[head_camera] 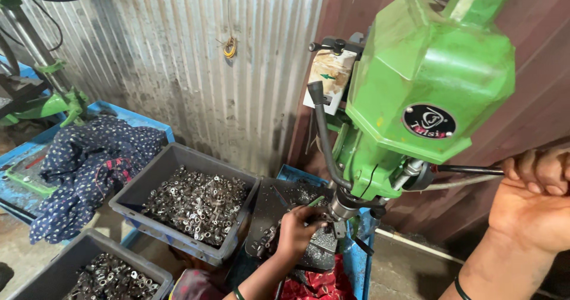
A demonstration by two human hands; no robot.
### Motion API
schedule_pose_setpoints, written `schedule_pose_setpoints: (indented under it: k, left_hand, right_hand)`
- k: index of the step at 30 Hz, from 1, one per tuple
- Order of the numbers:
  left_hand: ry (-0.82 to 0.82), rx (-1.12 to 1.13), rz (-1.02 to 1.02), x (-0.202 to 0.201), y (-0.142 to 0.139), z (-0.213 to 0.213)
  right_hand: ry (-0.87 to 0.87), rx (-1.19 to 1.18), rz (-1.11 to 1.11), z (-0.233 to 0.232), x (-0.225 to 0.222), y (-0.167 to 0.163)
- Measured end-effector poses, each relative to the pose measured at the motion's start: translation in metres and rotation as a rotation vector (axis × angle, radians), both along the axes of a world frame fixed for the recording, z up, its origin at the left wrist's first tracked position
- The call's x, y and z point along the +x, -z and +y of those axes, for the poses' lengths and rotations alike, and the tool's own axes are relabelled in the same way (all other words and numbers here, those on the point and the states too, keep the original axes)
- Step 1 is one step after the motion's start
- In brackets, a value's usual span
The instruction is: The person operates a bench drill press, placing small metal fittings one at a time onto the drill table and pulling the feed lever to drill each part, then moving finished parts into a bin. Near the end they wipe the drilled parts with a red cloth.
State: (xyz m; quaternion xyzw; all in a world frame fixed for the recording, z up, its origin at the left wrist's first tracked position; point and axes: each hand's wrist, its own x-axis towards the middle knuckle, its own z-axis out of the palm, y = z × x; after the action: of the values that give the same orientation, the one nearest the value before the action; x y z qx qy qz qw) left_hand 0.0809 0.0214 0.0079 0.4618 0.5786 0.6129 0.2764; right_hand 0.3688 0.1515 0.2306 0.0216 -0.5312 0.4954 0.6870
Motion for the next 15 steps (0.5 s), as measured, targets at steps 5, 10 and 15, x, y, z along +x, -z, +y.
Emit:
schedule_pose_setpoints:
  k: [5,10,15]
  left_hand:
    - [-0.083,-0.012,0.255,-0.003,-0.002,-0.007]
    - [-0.084,0.071,0.177,0.005,0.004,0.001]
    - [-0.067,-0.034,0.169,0.003,0.006,0.003]
  right_hand:
    - [-0.115,-0.048,0.09,0.015,0.012,0.018]
    - [-0.092,-0.057,0.081,0.017,0.012,0.016]
    - [0.03,0.017,0.02,-0.016,0.005,0.021]
